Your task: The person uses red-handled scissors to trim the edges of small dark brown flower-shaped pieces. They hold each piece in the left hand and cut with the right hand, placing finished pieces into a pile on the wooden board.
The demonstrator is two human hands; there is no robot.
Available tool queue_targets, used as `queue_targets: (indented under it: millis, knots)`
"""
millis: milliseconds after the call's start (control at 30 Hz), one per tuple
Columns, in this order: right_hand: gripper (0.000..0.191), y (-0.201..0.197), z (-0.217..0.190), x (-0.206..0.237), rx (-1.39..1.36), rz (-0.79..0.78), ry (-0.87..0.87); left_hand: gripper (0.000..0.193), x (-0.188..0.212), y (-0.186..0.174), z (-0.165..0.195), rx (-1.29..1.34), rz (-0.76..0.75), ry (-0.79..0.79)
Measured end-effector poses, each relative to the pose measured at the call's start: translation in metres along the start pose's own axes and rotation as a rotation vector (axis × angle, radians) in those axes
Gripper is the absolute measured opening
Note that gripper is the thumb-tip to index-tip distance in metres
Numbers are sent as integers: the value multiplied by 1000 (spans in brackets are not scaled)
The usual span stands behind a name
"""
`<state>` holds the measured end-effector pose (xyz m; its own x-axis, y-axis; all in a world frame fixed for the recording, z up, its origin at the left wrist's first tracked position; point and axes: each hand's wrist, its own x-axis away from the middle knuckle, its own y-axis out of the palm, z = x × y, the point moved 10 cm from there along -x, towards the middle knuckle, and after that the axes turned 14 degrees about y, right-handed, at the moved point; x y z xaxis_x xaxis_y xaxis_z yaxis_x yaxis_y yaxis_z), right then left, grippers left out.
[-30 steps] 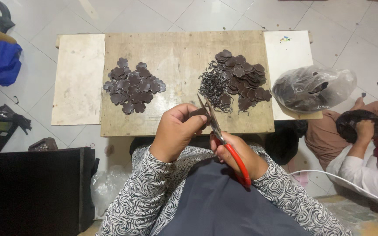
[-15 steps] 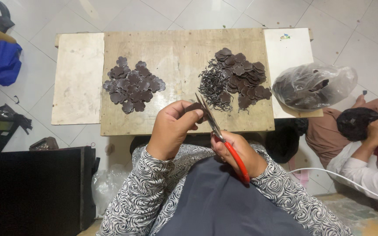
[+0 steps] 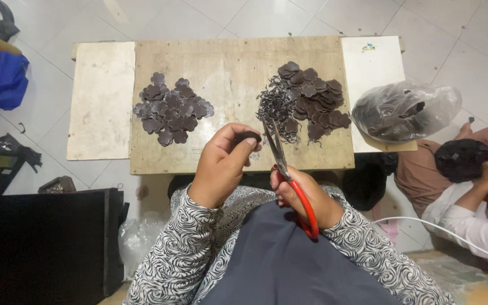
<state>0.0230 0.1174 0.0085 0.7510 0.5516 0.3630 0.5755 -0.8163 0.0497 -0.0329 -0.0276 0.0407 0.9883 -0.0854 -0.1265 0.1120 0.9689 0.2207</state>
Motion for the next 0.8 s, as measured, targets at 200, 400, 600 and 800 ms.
queue_targets:
  millis: [200,400,600,800]
  knots:
    - [53,3,-6,-1,116,4,-6,19,0,6,8,93,2,41]
    - [52,5,-10,0,121,-24,-18,33,-2,6,3,167,9,-6]
    - [53,4,-7,-1,89,-24,-2,32,-2,7,1,149,44,4]
    - [54,1,-5,-2,98,12,0,34,-2,11,-1,187,74,7]
